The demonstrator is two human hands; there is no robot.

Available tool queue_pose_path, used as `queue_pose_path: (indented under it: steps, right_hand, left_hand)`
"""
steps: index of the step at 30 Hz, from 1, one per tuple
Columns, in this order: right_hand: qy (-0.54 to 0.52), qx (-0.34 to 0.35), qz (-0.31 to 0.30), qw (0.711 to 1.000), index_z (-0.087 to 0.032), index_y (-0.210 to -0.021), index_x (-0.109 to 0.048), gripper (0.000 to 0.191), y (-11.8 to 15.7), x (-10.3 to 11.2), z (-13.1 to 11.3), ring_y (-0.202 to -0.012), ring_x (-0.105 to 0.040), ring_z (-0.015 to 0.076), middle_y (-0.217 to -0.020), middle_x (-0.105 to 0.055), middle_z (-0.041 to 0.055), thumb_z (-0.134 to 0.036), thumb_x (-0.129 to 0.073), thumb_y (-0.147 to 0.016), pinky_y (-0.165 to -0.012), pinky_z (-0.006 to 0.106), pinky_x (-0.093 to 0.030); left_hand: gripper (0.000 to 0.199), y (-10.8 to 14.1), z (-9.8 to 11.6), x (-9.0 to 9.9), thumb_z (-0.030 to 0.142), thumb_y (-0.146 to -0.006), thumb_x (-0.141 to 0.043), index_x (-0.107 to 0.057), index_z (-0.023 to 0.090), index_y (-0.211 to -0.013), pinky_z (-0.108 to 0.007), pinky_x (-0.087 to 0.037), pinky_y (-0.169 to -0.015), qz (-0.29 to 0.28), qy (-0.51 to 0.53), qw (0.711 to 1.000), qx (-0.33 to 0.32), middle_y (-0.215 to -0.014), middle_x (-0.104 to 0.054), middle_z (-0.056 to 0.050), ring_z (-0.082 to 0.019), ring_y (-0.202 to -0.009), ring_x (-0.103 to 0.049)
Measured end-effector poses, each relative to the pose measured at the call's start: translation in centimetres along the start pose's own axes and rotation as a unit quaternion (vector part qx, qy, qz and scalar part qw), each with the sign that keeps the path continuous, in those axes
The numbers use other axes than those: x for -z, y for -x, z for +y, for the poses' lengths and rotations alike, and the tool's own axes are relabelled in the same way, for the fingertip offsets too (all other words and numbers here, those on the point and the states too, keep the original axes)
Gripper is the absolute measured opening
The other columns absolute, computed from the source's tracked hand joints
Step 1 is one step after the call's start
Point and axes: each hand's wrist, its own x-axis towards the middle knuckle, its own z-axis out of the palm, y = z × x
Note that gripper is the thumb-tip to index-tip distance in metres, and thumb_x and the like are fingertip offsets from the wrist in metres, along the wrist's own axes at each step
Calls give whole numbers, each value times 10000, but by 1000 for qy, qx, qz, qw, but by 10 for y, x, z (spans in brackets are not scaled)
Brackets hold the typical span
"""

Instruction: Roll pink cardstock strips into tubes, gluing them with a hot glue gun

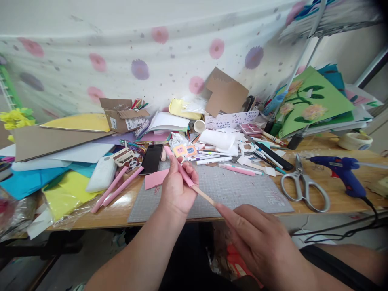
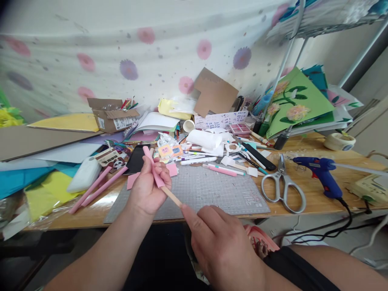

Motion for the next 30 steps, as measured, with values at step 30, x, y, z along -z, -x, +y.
queue_pose_path:
  steps: [30]
  right_hand:
    - [50, 25, 8, 998, -96, -1056, -620, 244, -14, -10, 2, -595, -524, 187, -680, -586, 31, -95, -471, -863, -520, 307, -383]
  left_hand:
    - [425, 0, -47, 16, 558, -897, -499, -437, 185, -704, -150, -314, -356, 0, -131, 991, -19, -517, -371, 77, -62, -383, -379]
